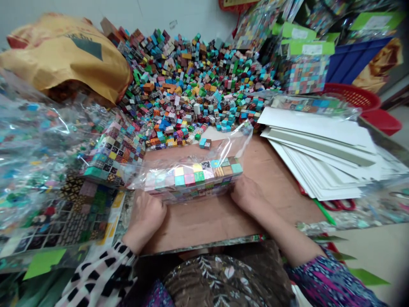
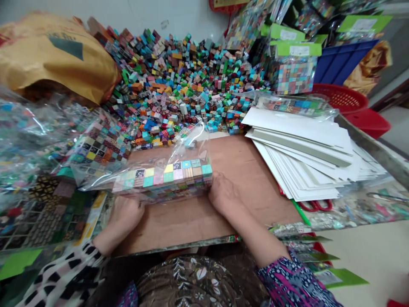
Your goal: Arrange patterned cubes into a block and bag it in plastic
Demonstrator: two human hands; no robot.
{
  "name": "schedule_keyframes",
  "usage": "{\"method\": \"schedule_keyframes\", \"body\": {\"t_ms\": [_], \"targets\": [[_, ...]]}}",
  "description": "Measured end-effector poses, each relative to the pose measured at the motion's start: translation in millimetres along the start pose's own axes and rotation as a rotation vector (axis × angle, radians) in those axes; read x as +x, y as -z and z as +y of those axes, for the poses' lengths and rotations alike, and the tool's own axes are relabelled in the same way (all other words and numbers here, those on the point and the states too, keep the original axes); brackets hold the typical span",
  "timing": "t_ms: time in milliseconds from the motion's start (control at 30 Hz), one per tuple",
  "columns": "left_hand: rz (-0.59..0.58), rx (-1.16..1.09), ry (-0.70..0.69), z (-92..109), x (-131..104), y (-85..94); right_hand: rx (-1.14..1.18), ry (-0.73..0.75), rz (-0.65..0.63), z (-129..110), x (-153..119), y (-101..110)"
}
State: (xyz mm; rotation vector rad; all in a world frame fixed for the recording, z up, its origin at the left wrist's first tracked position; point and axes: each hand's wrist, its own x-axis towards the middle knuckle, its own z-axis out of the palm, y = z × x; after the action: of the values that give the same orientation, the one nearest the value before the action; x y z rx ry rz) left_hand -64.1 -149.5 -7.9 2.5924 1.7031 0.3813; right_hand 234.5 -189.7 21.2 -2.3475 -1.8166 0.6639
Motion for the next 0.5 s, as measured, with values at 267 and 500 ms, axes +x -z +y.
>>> {"method": "schedule_keyframes", "body": {"t_ms": [267, 500], "targets": [[0.058, 0.041, -0.084, 6.0, 2.9, 7.8, -0.053, 0.01, -0.002, -2.9, -1.6, 0.0], [0.043, 0.037, -0.053, 7.3, 4.6, 8.4, -0.037, 0.009, -0.001, -4.9, -3.4, 2.7]]}}
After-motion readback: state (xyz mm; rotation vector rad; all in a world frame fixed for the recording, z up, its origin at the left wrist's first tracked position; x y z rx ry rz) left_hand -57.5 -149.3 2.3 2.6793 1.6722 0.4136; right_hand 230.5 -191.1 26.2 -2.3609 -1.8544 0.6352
